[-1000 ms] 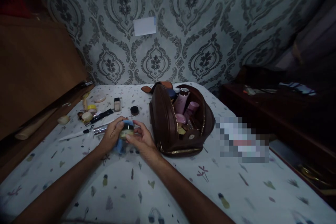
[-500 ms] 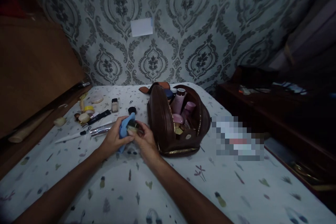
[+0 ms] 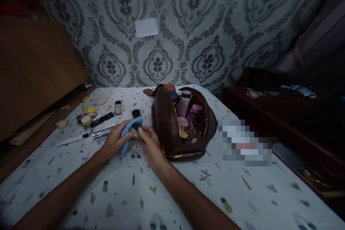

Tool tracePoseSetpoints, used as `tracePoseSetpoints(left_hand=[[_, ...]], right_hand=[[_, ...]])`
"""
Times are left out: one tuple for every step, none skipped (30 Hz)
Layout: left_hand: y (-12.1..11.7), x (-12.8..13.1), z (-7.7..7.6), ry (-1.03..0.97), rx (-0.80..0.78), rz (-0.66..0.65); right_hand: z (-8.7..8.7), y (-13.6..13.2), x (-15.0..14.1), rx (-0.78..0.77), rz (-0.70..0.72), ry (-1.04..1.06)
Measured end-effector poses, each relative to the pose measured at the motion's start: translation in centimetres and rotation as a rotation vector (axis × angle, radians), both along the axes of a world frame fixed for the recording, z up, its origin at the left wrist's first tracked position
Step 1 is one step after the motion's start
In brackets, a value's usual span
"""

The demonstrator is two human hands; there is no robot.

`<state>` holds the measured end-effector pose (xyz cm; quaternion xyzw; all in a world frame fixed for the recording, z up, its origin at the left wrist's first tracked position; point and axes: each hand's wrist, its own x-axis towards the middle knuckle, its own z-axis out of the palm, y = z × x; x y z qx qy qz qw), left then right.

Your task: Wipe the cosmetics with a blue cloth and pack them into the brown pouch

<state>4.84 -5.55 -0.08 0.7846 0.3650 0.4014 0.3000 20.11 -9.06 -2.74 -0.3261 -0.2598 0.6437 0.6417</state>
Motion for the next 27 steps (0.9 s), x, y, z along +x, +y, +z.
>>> tracePoseSetpoints(left_hand=[[0.0,-0.1,0.2,-0.005,-0.002,-0.004],[0.0,-0.1,0.3,-0.009,-0.007,-0.010],[0.0,-0.1,0.4,-0.013,-0.014,-0.015],[0.0,-0.1,0.5,-0.018,-0.021,-0.019],[-0.1,-0.1,0.6,-0.026,-0.024,-0.018],[-0.1,-0.1,0.6,-0.036,-0.023,-0.015],[0.0,-0.1,0.6,-0.048,-0.016,-0.011],[0.0,-0.1,0.5,-0.060,-0.003,-0.006],[0.1,-0.1,0.4,-0.071,0.014,-0.002],[0.2,-0.1,0.3,-0.077,0.031,-0.004],[0.2,-0.2,0.2,-0.080,0.049,-0.012],[0.3,-0.2,0.1,-0.077,0.068,-0.027],[0.4,-0.3,0.1,-0.064,0.087,-0.047],[0.4,-0.3,0.0,-0.044,0.107,-0.069],[0.4,-0.3,-0.1,-0.017,0.127,-0.089],[0.4,-0.3,-0.2,0.012,0.145,-0.104],[0.4,-0.3,-0.4,0.043,0.159,-0.112],[0.4,-0.3,-0.5,0.070,0.168,-0.115],[0.5,-0.3,-0.5,0.089,0.171,-0.116],[0.5,-0.3,-0.6,0.099,0.171,-0.117],[0.5,-0.3,-0.6,0.104,0.166,-0.117],[0.6,-0.4,-0.6,0.103,0.158,-0.118],[0.6,-0.4,-0.5,0.101,0.147,-0.118],[0.6,-0.5,-0.4,0.098,0.138,-0.117],[0.7,-0.5,-0.4,0.097,0.130,-0.116],[0.7,-0.5,-0.3,0.099,0.123,-0.115],[0.7,-0.6,-0.2,0.100,0.119,-0.116]], right_hand=[[0.0,0.0,0.1,-0.016,-0.002,-0.003],[0.0,0.0,0.1,-0.027,-0.001,-0.004],[0.1,-0.1,0.1,-0.034,0.003,-0.001],[0.1,-0.1,0.1,-0.037,0.012,0.006],[0.1,-0.2,0.1,-0.042,0.029,0.018],[0.2,-0.2,0.0,-0.051,0.051,0.033],[0.2,-0.2,0.0,-0.062,0.072,0.052],[0.2,-0.3,-0.1,-0.072,0.091,0.071],[0.2,-0.3,-0.2,-0.078,0.108,0.087],[0.3,-0.3,-0.2,-0.082,0.118,0.101],[0.3,-0.4,-0.3,-0.083,0.121,0.111],[0.3,-0.4,-0.4,-0.082,0.121,0.118],[0.4,-0.4,-0.4,-0.080,0.120,0.121],[0.4,-0.4,-0.5,-0.076,0.118,0.122],[0.4,-0.4,-0.5,-0.071,0.116,0.124],[0.4,-0.4,-0.5,-0.065,0.115,0.124],[0.4,-0.4,-0.4,-0.060,0.117,0.123],[0.4,-0.4,-0.4,-0.058,0.123,0.119],[0.4,-0.4,-0.3,-0.057,0.134,0.113],[0.4,-0.3,-0.2,-0.059,0.148,0.103],[0.3,-0.3,-0.1,-0.061,0.159,0.092],[0.3,-0.3,-0.1,-0.063,0.165,0.081],[0.2,-0.3,0.0,-0.066,0.163,0.071],[0.2,-0.2,0.1,-0.071,0.153,0.063],[0.2,-0.2,0.1,-0.077,0.137,0.059],[0.1,-0.1,0.1,-0.082,0.121,0.056],[0.1,-0.1,0.1,-0.084,0.106,0.055]])
